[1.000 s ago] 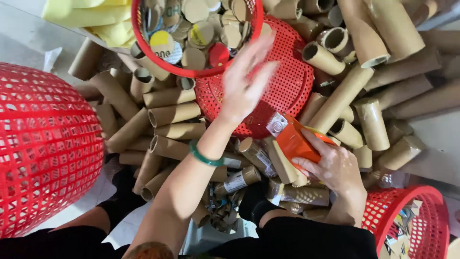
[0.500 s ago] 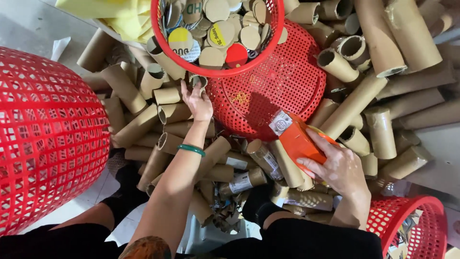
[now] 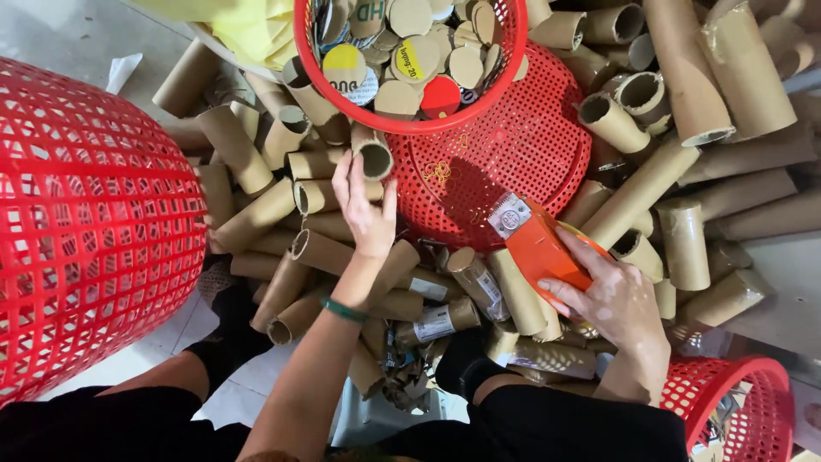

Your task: Assembling cardboard tubes by attaching cardboard discs to the ends and securing them with a tape dispenser.

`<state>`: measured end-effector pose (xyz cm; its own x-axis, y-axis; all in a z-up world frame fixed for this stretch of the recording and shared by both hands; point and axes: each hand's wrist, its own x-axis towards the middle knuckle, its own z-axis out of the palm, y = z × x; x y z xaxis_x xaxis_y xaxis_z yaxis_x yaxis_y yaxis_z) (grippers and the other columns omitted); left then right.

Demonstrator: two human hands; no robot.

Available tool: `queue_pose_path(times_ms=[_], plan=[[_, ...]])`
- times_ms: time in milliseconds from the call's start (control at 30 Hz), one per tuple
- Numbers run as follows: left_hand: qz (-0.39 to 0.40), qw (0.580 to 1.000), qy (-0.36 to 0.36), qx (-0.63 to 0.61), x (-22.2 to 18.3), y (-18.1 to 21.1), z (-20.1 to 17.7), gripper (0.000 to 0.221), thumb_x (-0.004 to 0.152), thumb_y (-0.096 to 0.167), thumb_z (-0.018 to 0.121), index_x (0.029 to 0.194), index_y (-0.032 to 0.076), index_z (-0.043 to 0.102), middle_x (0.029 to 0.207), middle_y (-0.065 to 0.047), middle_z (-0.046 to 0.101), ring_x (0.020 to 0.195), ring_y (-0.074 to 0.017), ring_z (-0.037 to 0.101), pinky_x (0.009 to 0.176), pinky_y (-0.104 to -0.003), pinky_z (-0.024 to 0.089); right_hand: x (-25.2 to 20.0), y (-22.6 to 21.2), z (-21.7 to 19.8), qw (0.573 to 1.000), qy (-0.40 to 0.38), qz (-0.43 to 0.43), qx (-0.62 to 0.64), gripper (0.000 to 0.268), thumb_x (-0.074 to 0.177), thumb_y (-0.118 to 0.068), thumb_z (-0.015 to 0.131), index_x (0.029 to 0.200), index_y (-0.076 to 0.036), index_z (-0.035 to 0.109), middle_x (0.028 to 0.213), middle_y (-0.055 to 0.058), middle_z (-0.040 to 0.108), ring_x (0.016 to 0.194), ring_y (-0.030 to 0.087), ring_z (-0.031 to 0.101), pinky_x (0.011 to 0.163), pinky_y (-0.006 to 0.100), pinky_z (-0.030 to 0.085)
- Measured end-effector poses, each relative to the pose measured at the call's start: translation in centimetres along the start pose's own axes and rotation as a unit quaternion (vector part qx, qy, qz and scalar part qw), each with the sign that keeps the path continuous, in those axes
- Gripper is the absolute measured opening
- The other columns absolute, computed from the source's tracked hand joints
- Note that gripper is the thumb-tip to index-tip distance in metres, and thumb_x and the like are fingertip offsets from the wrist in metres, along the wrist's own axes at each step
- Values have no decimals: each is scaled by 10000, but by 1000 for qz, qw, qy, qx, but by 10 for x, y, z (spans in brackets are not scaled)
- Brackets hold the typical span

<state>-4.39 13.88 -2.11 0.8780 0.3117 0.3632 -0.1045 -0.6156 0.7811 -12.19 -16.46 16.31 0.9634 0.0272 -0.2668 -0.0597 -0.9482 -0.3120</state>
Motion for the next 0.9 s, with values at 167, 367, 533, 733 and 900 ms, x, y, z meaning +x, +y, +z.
queue_pose_path(times_ms=[167,367,533,733,900], plan=[[50,994,-3,-93,6,58,-27,631,839,96,876,1371,42,542,1430,-170,519,1353,-369,542,1185,-455,453,-6,-1,-6,1000,-6,19,1,789,728,-568,768,1438,-268,595,926,250,736,907,457,704,789,529,564],[53,970,-103,-212,21,94,20,769,814,121,936,1430,51,481,1381,-145,560,1258,-296,612,1069,-404,536,-14,13,-4,1000,18,9,0,780,740,-576,762,1434,-261,596,942,249,734,894,456,698,779,526,557],[76,953,-139,-259,25,95,66,839,829,110,914,1489,38,401,1376,-166,547,1272,-324,611,1100,-425,535,-15,20,-3,1000,23,6,1,777,739,-586,761,1428,-266,603,910,253,726,858,454,698,773,524,557],[153,951,-150,-224,28,96,65,920,888,94,895,1585,80,294,1415,-174,539,1304,-353,596,1132,-420,531,-14,22,-1,999,-2,38,0,787,734,-616,751,1436,-296,594,873,251,726,847,446,703,781,521,561],[156,944,-179,-230,35,104,39,965,856,207,878,1566,24,251,1399,-237,504,1301,-380,536,1125,-459,469,-15,20,-2,999,-4,34,3,790,734,-630,736,1445,-322,581,888,256,730,858,461,695,774,541,552]])
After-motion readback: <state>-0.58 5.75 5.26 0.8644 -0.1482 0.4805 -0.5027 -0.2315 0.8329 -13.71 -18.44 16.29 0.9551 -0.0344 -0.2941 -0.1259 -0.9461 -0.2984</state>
